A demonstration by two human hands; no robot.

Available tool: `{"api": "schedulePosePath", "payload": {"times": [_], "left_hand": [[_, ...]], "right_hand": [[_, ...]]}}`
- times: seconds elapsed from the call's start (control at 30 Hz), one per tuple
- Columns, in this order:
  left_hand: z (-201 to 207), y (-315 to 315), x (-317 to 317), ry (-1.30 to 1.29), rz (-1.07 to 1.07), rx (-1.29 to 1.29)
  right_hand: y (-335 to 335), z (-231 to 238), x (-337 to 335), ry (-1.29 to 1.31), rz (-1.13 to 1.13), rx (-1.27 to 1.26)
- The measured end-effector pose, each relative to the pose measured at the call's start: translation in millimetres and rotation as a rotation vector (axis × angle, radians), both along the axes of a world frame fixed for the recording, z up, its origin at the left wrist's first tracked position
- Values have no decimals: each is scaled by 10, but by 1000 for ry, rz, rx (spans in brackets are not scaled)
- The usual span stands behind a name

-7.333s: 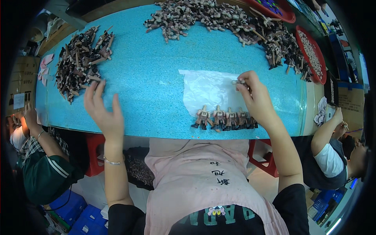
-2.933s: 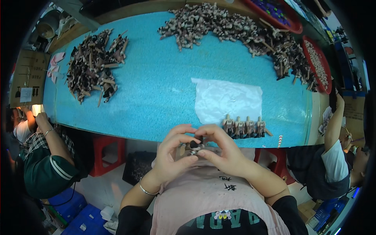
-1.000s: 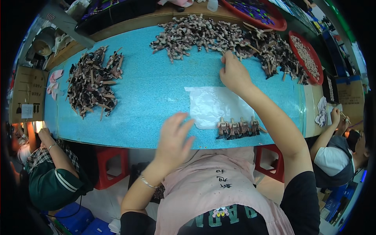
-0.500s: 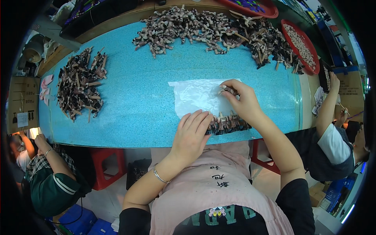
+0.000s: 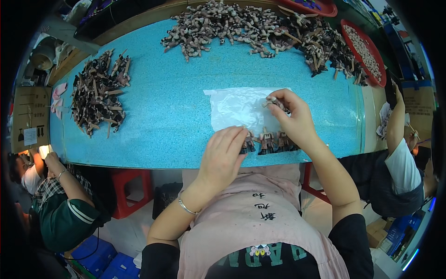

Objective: The person assembles toy figurines by joining parts together by hand, arranges them in a row on the table, and applies liquid adhesive to the figurines using a squeeze bottle.

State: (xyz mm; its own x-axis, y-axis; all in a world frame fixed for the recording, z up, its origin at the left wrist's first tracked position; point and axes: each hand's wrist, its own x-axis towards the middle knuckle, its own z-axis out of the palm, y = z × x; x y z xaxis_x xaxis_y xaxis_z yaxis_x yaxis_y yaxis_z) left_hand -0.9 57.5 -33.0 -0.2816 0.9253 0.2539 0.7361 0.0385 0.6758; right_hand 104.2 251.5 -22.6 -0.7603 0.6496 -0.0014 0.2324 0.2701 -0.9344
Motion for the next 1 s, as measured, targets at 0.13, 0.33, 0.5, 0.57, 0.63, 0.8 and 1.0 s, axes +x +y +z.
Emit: {"api": "schedulePosePath", "payload": {"times": [0.13, 0.33, 0.5, 0.57, 0.63, 0.8, 1.0], "left_hand": [[89, -279, -116, -50, 114, -7], [165, -561, -169, -403, 158, -82], [131, -543, -164, -441, 146, -56], [145, -536, -179, -435, 152, -64], [143, -538, -190, -427, 152, -67], [148, -534, -204, -401, 140, -86], [111, -555, -184, -393, 136, -36]], "right_hand": [[-147, 218, 63, -64, 128, -609], [-648, 210, 107, -73, 272, -815], [-901, 89, 88, 5, 339, -459], [-924, 140, 32, -13, 370, -303], [-950, 154, 8, -29, 395, -139], [-989, 148, 8, -64, 387, -154], [-1029, 151, 13, -95, 350, -127]]}}
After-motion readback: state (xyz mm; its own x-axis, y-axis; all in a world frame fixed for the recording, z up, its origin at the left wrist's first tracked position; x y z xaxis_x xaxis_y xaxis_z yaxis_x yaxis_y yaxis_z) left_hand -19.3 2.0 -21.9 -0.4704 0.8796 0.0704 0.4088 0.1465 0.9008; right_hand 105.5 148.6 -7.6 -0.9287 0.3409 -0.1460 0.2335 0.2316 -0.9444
